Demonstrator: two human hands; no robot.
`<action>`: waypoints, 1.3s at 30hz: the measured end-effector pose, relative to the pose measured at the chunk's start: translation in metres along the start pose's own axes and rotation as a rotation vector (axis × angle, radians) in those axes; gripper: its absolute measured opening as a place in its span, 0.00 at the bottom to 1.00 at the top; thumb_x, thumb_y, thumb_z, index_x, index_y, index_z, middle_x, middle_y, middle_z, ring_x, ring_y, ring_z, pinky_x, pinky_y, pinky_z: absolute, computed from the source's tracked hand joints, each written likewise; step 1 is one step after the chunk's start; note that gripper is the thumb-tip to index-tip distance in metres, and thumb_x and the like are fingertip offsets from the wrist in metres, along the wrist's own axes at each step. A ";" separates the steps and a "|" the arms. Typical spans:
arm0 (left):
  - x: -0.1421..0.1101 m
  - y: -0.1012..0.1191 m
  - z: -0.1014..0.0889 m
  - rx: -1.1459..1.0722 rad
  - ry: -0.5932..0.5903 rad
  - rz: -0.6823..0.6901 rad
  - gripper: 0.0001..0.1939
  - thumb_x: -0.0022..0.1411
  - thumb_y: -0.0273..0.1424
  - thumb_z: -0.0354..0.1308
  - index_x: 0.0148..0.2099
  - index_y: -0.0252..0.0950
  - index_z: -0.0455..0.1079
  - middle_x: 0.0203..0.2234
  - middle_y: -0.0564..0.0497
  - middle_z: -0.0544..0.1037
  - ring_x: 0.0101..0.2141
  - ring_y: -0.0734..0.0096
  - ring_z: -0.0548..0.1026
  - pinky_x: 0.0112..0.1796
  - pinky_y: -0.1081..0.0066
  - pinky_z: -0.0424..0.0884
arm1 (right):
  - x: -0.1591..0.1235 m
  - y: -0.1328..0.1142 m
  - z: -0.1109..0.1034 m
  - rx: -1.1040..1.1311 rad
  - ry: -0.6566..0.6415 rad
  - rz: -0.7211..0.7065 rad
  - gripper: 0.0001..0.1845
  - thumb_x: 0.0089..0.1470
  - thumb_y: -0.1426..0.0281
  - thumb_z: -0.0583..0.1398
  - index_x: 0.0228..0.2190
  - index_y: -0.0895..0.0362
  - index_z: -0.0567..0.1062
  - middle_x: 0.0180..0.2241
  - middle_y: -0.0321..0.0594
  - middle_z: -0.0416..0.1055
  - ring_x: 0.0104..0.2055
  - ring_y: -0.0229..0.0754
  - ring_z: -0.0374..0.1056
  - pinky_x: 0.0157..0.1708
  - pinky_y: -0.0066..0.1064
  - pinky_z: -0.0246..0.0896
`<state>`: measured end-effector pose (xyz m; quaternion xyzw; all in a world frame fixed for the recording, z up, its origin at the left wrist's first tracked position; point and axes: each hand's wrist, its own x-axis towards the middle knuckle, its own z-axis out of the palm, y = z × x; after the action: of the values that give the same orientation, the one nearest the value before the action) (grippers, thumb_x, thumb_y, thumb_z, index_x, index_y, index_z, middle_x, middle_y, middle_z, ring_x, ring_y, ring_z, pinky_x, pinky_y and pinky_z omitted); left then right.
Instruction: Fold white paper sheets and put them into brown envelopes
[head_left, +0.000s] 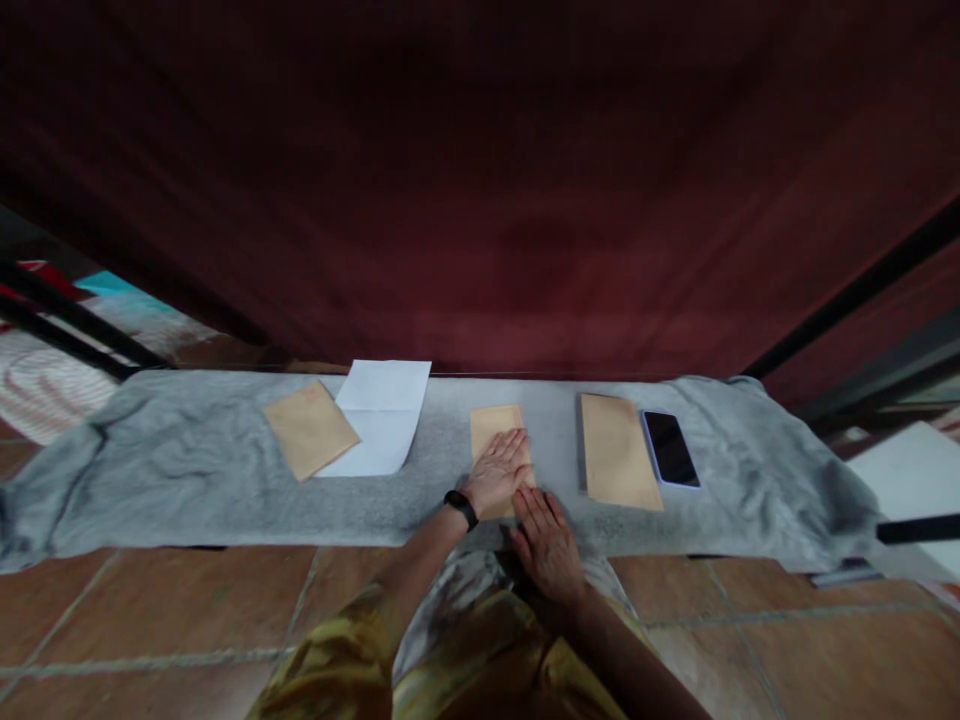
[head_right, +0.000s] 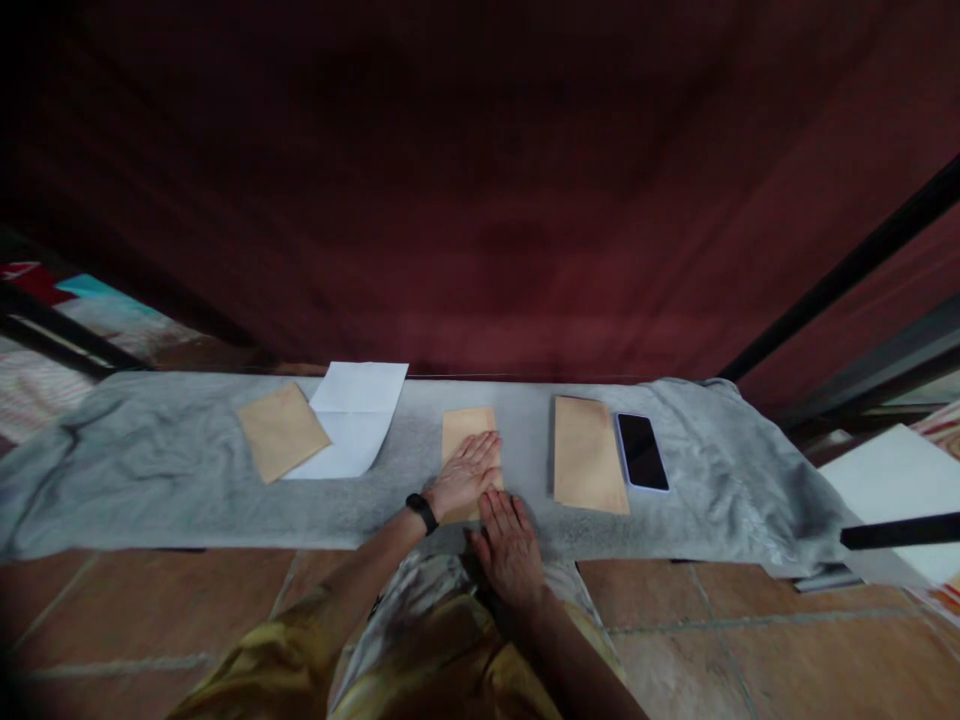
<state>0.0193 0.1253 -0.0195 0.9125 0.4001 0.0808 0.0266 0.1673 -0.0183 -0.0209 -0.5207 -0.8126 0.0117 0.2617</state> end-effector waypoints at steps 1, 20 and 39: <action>-0.003 0.002 0.000 0.000 0.004 0.001 0.31 0.76 0.41 0.35 0.74 0.32 0.50 0.71 0.43 0.57 0.71 0.66 0.51 0.69 0.57 0.46 | 0.000 0.000 0.000 0.010 0.001 -0.002 0.28 0.69 0.66 0.51 0.67 0.58 0.59 0.64 0.48 0.66 0.68 0.48 0.59 0.69 0.49 0.51; -0.070 0.048 -0.027 -0.017 -0.051 0.102 0.33 0.73 0.42 0.45 0.74 0.32 0.50 0.72 0.42 0.55 0.72 0.60 0.48 0.69 0.56 0.41 | -0.001 0.003 0.002 0.205 0.048 0.207 0.28 0.71 0.65 0.44 0.69 0.55 0.54 0.68 0.50 0.58 0.71 0.51 0.52 0.64 0.51 0.57; -0.097 0.054 -0.027 0.000 -0.038 0.210 0.28 0.70 0.51 0.51 0.61 0.36 0.69 0.58 0.42 0.74 0.64 0.56 0.64 0.68 0.53 0.47 | 0.040 0.030 0.012 0.088 -0.218 -0.036 0.27 0.71 0.69 0.41 0.65 0.56 0.65 0.66 0.46 0.64 0.69 0.44 0.56 0.68 0.49 0.48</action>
<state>-0.0104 0.0171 0.0008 0.9508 0.3017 0.0658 0.0257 0.1746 0.0332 -0.0233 -0.4897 -0.8441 0.0993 0.1943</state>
